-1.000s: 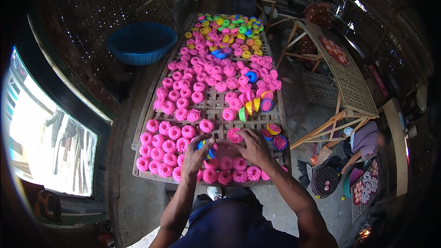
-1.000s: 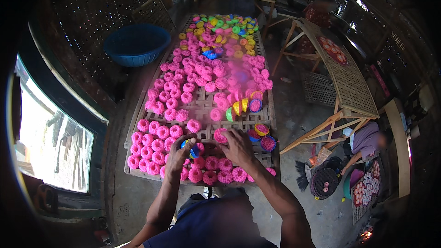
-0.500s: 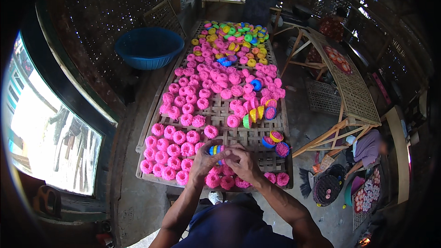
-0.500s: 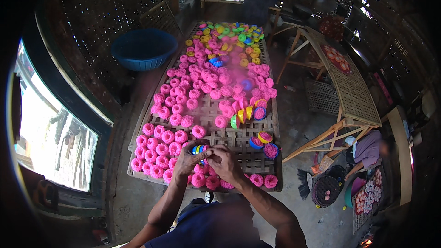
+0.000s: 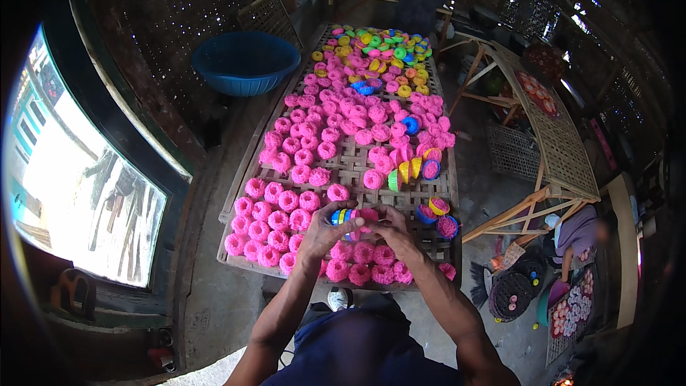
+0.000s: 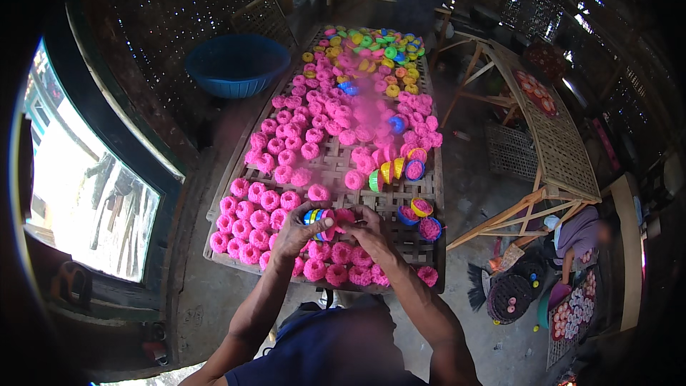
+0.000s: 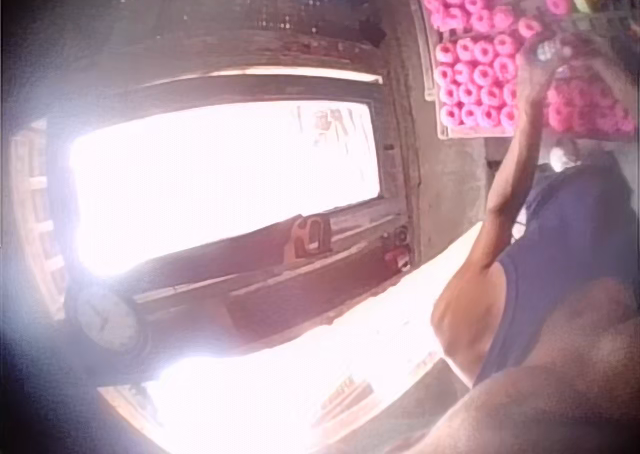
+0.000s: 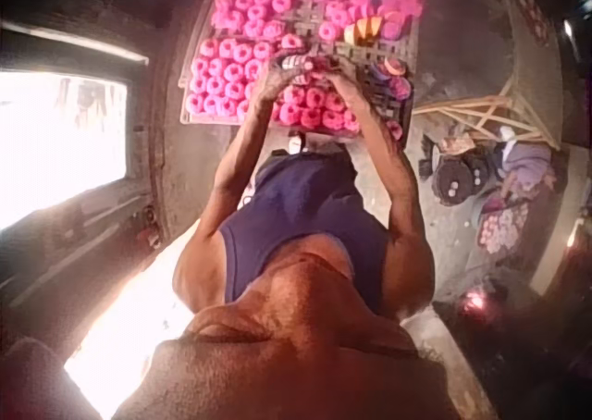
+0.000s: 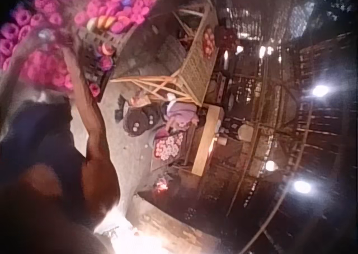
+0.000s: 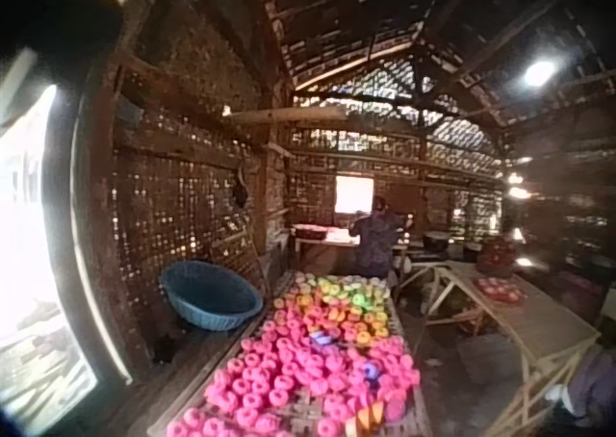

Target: The person assembles small colorful plastic rings with pink fluffy material on a woven tray. They repeatedly pick up a ring, wrap the fluffy material around it, and place the finished item back on the tray. The person also rearranges completed items on the tray to keep the workspace organized.

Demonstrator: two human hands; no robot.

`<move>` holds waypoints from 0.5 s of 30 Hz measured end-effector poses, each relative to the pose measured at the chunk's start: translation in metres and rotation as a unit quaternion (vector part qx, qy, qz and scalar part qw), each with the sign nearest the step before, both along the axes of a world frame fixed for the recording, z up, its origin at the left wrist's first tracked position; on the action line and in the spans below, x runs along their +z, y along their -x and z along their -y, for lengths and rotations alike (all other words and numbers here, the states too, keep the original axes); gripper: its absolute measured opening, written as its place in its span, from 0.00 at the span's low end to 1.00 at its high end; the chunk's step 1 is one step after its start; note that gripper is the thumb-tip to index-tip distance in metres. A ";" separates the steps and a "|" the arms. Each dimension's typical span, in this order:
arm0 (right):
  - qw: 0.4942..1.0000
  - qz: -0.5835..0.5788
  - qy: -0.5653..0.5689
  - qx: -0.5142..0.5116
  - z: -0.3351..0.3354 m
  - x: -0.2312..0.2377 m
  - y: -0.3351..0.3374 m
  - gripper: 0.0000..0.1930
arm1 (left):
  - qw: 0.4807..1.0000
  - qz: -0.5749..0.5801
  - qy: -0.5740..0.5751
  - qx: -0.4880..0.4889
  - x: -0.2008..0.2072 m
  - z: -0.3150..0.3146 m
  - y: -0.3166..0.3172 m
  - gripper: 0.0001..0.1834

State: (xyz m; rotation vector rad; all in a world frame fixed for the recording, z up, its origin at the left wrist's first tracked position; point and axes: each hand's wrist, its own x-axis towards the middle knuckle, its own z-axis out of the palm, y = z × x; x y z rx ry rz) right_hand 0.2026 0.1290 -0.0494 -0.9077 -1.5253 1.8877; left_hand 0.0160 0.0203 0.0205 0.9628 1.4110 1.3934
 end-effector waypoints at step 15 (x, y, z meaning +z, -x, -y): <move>0.809 0.275 -0.512 -0.079 -0.026 0.013 0.007 0.15 | 0.991 0.055 0.028 0.121 -0.009 0.029 0.019 0.35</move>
